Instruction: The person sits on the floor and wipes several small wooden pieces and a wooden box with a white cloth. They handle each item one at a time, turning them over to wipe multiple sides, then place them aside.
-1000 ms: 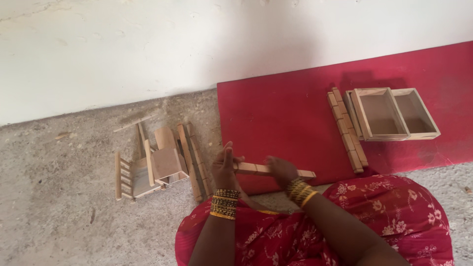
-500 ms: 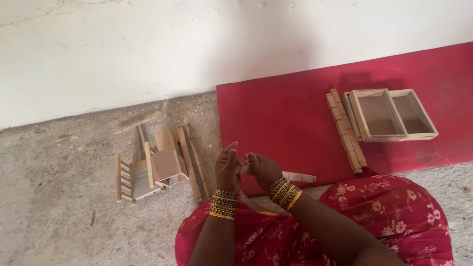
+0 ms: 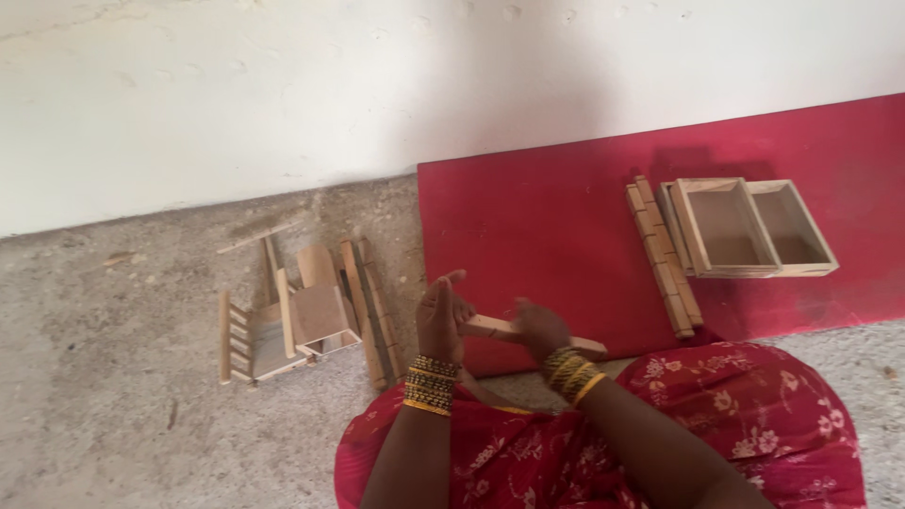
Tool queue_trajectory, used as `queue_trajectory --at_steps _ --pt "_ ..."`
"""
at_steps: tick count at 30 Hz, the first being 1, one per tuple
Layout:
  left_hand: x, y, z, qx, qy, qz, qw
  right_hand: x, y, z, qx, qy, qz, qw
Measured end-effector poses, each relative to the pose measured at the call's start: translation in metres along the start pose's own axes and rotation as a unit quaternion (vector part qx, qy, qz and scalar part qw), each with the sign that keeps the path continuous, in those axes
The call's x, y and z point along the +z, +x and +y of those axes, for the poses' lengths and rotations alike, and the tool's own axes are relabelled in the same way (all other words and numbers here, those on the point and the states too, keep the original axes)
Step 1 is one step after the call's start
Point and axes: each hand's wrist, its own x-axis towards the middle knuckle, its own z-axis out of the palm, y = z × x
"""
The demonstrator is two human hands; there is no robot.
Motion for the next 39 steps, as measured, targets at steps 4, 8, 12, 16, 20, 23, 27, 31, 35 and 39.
queue_trajectory --at_steps 4,8,12,16,20,23,27,31,35,39 --pt "-0.002 -0.011 0.008 -0.018 -0.029 -0.117 0.993 -0.005 0.019 -0.036 0.2 0.222 -0.192 0.935" --pt "-0.014 -0.011 0.015 -0.055 -0.036 -0.088 0.994 -0.004 0.004 -0.014 -0.01 0.089 -0.092 0.992" --pt "-0.014 -0.001 0.005 -0.06 0.033 0.174 0.982 -0.003 -0.026 0.034 -0.063 -0.055 -0.004 0.996" --pt "-0.009 0.001 -0.003 -0.052 -0.054 0.31 0.948 -0.006 -0.026 0.035 0.209 0.062 -0.145 0.965" --pt "-0.009 -0.003 0.006 0.013 -0.051 0.207 0.977 -0.008 0.0 -0.014 -0.003 0.003 0.06 0.998" --pt "-0.007 -0.007 0.012 0.043 -0.057 0.052 0.996 -0.005 0.013 -0.052 -0.009 0.07 0.068 0.995" --pt "-0.007 -0.011 0.018 0.019 -0.085 -0.064 0.994 0.001 0.006 -0.051 0.022 0.133 0.016 0.991" --pt "-0.01 -0.012 0.021 0.019 -0.065 -0.059 0.996 0.001 -0.013 0.0 -0.069 0.023 0.059 0.996" --pt "-0.012 0.003 0.008 0.03 -0.003 0.114 0.993 -0.009 -0.025 0.038 0.083 0.093 -0.048 0.991" --pt "-0.029 0.02 -0.01 -0.051 -0.043 0.301 0.951 -0.016 -0.026 0.048 0.301 0.182 -0.14 0.926"
